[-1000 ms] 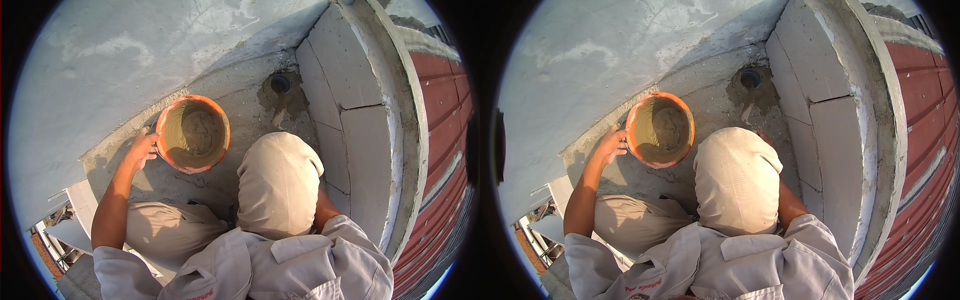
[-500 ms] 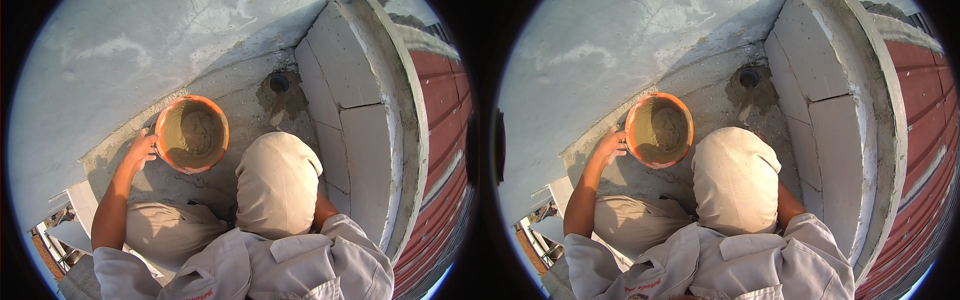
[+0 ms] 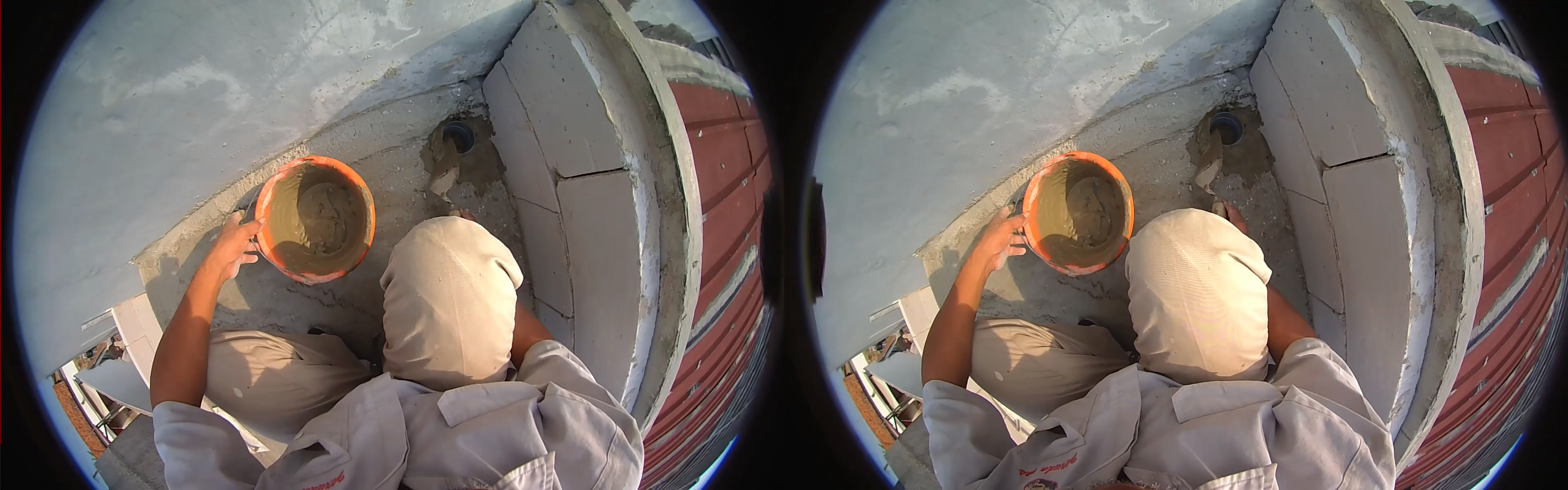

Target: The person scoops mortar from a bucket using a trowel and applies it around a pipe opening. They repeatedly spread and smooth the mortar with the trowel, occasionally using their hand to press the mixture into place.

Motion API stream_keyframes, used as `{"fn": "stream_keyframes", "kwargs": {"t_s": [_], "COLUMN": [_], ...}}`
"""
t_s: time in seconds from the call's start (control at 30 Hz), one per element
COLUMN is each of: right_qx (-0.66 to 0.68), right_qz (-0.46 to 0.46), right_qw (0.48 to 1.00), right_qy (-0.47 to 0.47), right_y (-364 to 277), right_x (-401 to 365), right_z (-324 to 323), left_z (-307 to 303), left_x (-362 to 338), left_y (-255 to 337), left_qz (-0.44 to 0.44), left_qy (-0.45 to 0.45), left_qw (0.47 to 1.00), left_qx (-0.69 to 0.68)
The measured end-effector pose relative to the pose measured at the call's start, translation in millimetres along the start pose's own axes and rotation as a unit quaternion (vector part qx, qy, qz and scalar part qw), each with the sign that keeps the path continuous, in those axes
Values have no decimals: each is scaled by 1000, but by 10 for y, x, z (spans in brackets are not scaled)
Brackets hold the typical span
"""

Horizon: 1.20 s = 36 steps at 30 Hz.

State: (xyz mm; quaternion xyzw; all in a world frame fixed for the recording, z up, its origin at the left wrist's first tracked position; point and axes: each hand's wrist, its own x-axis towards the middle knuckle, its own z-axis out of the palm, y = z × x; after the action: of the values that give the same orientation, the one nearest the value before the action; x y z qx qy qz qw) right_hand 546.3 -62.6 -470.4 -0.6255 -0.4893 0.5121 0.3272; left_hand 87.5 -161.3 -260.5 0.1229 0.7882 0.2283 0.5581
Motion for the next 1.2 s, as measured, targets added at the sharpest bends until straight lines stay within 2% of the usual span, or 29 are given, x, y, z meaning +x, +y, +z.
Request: {"fn": "stream_keyframes", "kwargs": {"t_s": [0.13, 0.23, 0.33, 0.43, 0.53, 0.63, 0.73, 0.83, 0.93, 1.13, 1.2], "right_qx": [34, 66, -23, -16, 109, 154, 257, 267, 284, 136, 183], "right_qz": [0, 59, -58, -12, 42, 79, 15, 55, 40, 32, 58], "right_qw": [999, 996, 998, 999, 988, 980, 956, 951, 954, 990, 981], "right_qy": [-5, -32, 6, -43, -103, -101, -143, -145, -88, -18, -23], "right_y": [123, 139, 132, -211, -392, -428, -287, -370, -540, -697, -878], "right_x": [74, 169, 111, 2, -48, -54, -72, -109, -183, 148, 212], "right_z": [88, 96, 108, 8, -72, -110, -196, -253, -236, -309, -359], "left_z": [-15, -13, -11, -19, -23, -15, -8, -53, -28, -46, -41], "left_x": [34, 26, -14, 0, 13, 7, -34, 10, -18, 5, 2], "left_y": [-13, -21, -2, -16, -16, -18, 13, -43, -15, -27, -36], "left_qz": [-5, -2, -3, -2, 2, 3, 3, 4, 3, 5, 3], "left_qy": [3, 7, 6, 2, -2, 8, 0, -2, 2, -8, 5], "left_qw": [1000, 1000, 1000, 1000, 1000, 1000, 1000, 1000, 1000, 1000, 1000], "left_qx": [4, 7, 6, 7, 10, 8, 15, 3, 12, 14, 12]}}
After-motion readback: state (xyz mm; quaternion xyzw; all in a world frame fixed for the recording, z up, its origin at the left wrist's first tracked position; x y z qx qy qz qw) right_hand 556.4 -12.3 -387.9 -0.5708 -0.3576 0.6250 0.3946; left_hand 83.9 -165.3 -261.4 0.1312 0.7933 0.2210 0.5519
